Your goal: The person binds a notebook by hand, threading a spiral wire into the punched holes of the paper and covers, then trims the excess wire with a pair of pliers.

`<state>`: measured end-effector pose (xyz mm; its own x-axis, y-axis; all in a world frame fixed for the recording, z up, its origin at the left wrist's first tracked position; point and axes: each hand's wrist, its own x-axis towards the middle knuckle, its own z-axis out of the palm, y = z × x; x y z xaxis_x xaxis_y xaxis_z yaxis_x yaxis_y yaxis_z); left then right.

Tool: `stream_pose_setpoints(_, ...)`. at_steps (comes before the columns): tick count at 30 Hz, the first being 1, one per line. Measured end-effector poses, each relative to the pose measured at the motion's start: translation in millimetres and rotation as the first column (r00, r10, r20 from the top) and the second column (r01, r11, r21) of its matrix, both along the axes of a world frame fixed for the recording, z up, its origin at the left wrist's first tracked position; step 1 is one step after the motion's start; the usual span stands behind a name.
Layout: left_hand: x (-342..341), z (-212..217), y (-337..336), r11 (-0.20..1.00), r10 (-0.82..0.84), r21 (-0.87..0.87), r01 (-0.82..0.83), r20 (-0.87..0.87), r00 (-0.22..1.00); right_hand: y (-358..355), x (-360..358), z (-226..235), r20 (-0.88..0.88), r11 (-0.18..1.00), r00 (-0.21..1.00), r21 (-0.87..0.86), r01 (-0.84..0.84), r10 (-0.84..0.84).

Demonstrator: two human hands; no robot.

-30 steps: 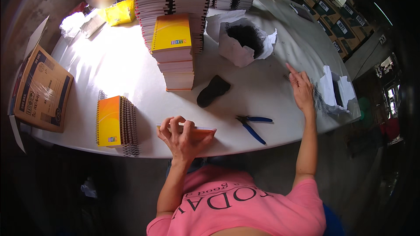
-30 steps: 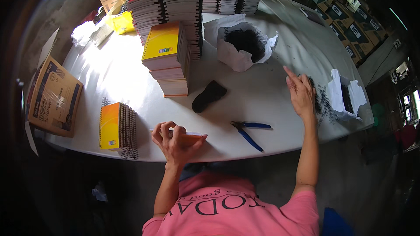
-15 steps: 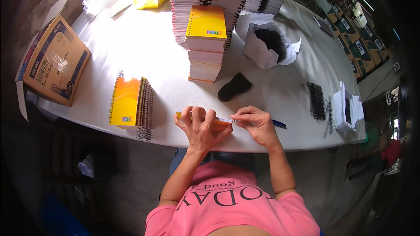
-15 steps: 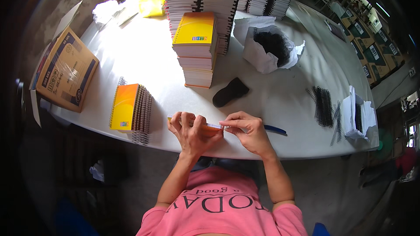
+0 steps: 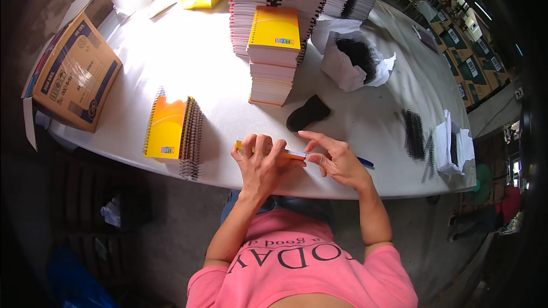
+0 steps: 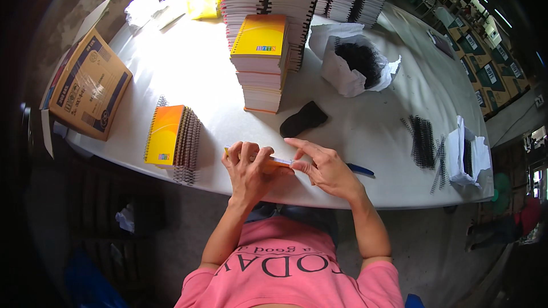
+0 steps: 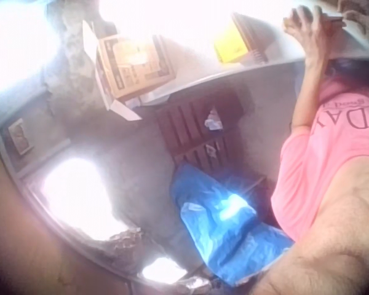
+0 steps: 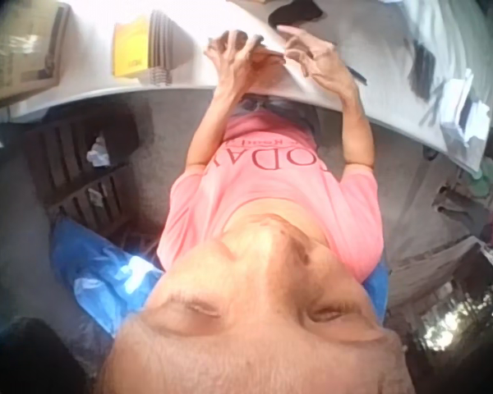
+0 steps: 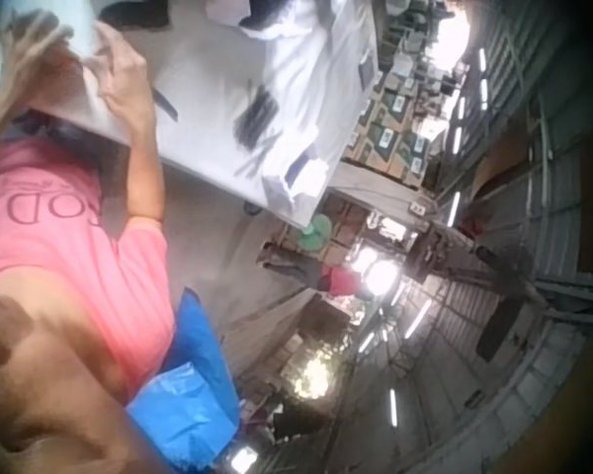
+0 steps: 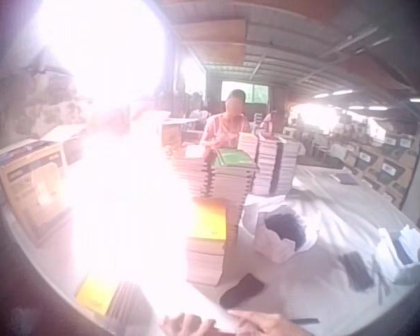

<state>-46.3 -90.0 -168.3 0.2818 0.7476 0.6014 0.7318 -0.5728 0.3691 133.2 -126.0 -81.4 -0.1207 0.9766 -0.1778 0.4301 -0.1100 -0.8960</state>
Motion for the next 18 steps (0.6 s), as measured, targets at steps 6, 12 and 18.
stream_pose_setpoints(6,-3,-1,-2,0.999,-0.023,0.031,0.021,0.04,0.999,-6,15,-34,0.255,0.863,0.963,0.465,-0.196,0.082)
stream_pose_setpoints(12,-9,1,0,0.998,-0.026,0.051,0.02,0.118,0.993,33,30,-11,0.181,0.934,0.927,0.079,-0.348,0.33)
stream_pose_setpoints(18,-11,7,0,0.996,-0.088,0.023,0.086,0.096,0.992,91,64,-93,0.707,0.768,0.707,0.447,-0.459,0.011)
